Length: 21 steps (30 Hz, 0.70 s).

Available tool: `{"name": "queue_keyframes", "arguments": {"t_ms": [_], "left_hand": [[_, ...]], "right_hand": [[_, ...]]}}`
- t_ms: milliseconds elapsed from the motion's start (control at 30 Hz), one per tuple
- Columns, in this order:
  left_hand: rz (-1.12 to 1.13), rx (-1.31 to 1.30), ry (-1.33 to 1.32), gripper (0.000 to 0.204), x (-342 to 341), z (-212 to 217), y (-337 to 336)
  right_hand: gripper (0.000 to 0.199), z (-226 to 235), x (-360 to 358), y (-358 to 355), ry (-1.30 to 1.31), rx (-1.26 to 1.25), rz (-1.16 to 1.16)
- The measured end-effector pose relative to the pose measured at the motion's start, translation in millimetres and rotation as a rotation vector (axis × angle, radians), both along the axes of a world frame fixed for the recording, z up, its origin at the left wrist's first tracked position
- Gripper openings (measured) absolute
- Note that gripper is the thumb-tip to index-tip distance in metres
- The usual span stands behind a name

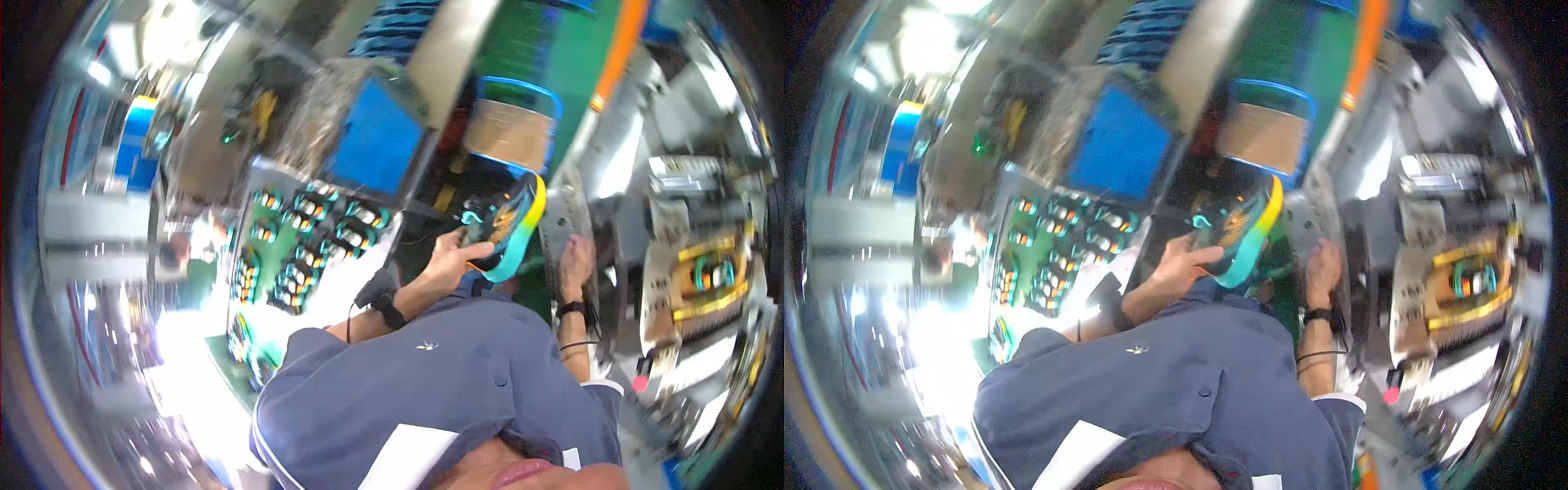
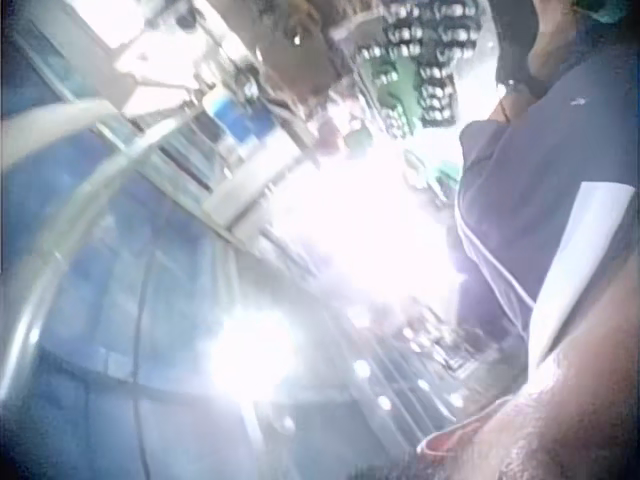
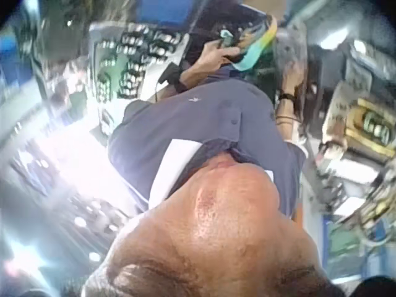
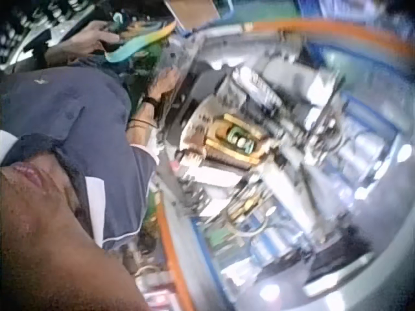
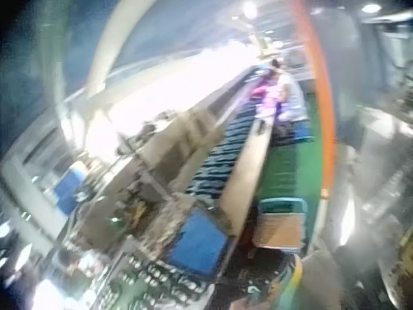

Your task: The person is operating a shoe-pressing machine to shape footwear and then placing the finished items on a conveyor belt.

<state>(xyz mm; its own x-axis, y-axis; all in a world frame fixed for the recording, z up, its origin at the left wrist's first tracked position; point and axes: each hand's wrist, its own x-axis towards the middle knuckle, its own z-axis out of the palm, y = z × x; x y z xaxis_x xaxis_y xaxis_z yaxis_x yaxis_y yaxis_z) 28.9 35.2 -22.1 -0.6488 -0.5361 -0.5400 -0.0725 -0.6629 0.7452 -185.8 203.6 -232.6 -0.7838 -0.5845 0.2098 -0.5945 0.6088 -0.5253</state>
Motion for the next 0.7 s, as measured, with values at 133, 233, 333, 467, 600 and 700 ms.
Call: {"name": "queue_keyframes", "arguments": {"t_ms": [133, 233, 333, 467, 600, 700], "left_hand": [[0.163, -0.075, -0.110, 0.043, 59.7, 2.4, -5.8], [0.355, -0.009, -0.230, 0.044, 111.6, 8.9, -19.8], [0.662, -0.015, -0.159, 0.033, 176.8, -18.2, -37.8], [1.076, -0.086, -0.186, 0.035, 275.8, -63.2, -84.7], [1.327, -0.175, -0.355, 0.035, 367.9, -80.1, -163.1], [1.401, -0.091, -0.420, 0.033, 460.9, -129.4, -235.8]], "right_hand": [[0.020, -28.0, -7.7, 2.2, 0.048, 0.020, 0.048], [0.021, -20.2, -6.6, 3.1, -0.001, 0.014, 0.089], [0.023, -33.0, -17.8, 2.7, -0.085, -0.114, 0.122], [0.029, -7.0, -17.9, -45.3, -0.146, -0.220, 0.112], [0.028, 66.5, 17.2, -169.1, -0.137, 0.067, 0.166], [0.026, 111.4, 88.9, -267.3, -0.146, -0.290, 0.297]]}}
